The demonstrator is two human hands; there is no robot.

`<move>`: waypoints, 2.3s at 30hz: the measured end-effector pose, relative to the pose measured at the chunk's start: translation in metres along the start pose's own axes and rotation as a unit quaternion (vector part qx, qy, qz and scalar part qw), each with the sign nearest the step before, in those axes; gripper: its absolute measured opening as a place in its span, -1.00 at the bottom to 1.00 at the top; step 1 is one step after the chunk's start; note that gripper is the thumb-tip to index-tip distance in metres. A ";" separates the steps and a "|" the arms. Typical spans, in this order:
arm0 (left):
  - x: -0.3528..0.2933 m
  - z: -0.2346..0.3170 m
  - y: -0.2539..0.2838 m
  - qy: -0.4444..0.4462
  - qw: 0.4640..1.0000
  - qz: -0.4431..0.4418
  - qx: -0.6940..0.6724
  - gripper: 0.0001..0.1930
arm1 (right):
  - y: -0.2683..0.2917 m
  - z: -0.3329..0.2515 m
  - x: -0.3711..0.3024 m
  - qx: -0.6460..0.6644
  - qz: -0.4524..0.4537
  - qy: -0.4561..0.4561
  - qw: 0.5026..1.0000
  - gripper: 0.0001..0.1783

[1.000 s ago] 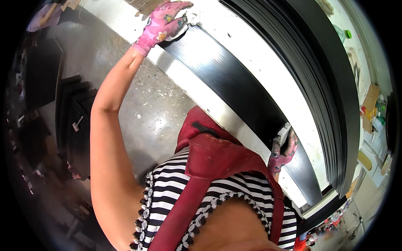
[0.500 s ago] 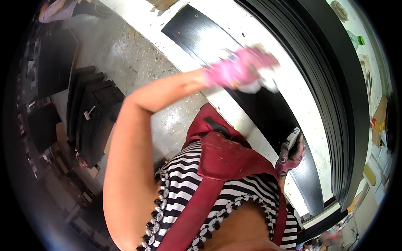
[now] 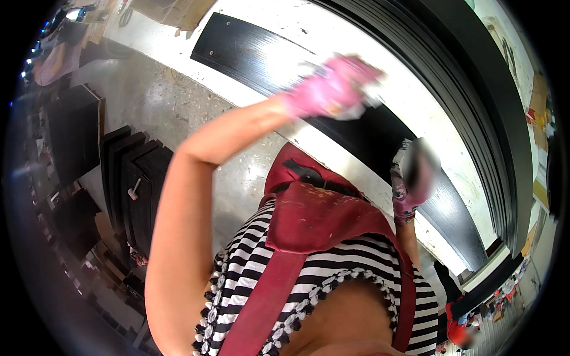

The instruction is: The person wipes a long black curved object on a workbench using a white cloth. They repeatedly rub the surface along its length, occasionally adjusting the cloth and repositioning the object to access different areas.

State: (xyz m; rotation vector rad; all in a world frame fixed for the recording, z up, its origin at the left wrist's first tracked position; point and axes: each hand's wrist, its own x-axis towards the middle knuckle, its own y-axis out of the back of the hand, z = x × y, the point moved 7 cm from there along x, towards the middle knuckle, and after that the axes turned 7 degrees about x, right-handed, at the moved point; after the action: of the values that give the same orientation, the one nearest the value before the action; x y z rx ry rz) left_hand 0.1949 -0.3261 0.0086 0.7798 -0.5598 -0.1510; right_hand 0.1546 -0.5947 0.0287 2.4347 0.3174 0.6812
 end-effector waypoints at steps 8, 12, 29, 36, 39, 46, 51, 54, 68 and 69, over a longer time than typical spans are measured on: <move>0.031 0.057 -0.031 0.013 0.997 -0.035 -0.069 -0.19 | 0.001 0.019 -0.014 0.114 0.076 -0.061 0.989 -0.39; 0.023 0.050 0.001 0.133 0.914 0.015 -0.383 -0.18 | 0.010 0.031 -0.016 0.261 0.165 -0.146 0.940 -0.42; -0.071 0.013 0.040 0.367 0.870 0.255 -0.208 -0.58 | -0.069 -0.084 0.103 0.056 -0.067 0.079 0.993 -0.51; -0.051 -0.073 0.050 0.368 0.883 0.159 -0.245 -0.51 | -0.128 -0.035 0.095 -0.179 -0.163 -0.056 0.969 -0.38; -0.043 -0.070 0.048 0.369 0.892 0.120 -0.233 -0.46 | -0.100 -0.017 0.086 -0.240 -0.195 -0.070 0.948 -0.41; -0.052 -0.076 0.052 0.371 0.894 0.122 -0.220 -0.42 | 0.058 0.096 0.025 -0.447 -0.112 -0.191 0.867 -0.51; -0.051 -0.081 0.052 0.378 0.892 0.112 -0.220 -0.49 | 0.217 0.190 -0.032 -0.505 -0.034 -0.357 0.785 -0.54; -0.041 -0.084 0.045 0.373 0.896 0.092 -0.222 -0.51 | 0.271 0.222 -0.044 -0.521 0.016 -0.383 0.762 -0.55; -0.021 -0.049 -0.010 0.339 0.915 0.028 -0.215 -0.48 | 0.024 0.051 0.021 -0.299 -0.012 -0.137 0.944 -0.53; -0.022 -0.055 -0.009 0.343 0.916 0.019 -0.208 -0.48 | 0.045 0.068 0.008 -0.345 0.016 -0.139 0.928 -0.49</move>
State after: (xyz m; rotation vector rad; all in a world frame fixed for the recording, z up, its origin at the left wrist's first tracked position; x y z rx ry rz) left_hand 0.2060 -0.2909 -0.0387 0.3602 0.1301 0.0469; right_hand 0.2011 -0.6595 0.0111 1.8200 -0.0771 0.3623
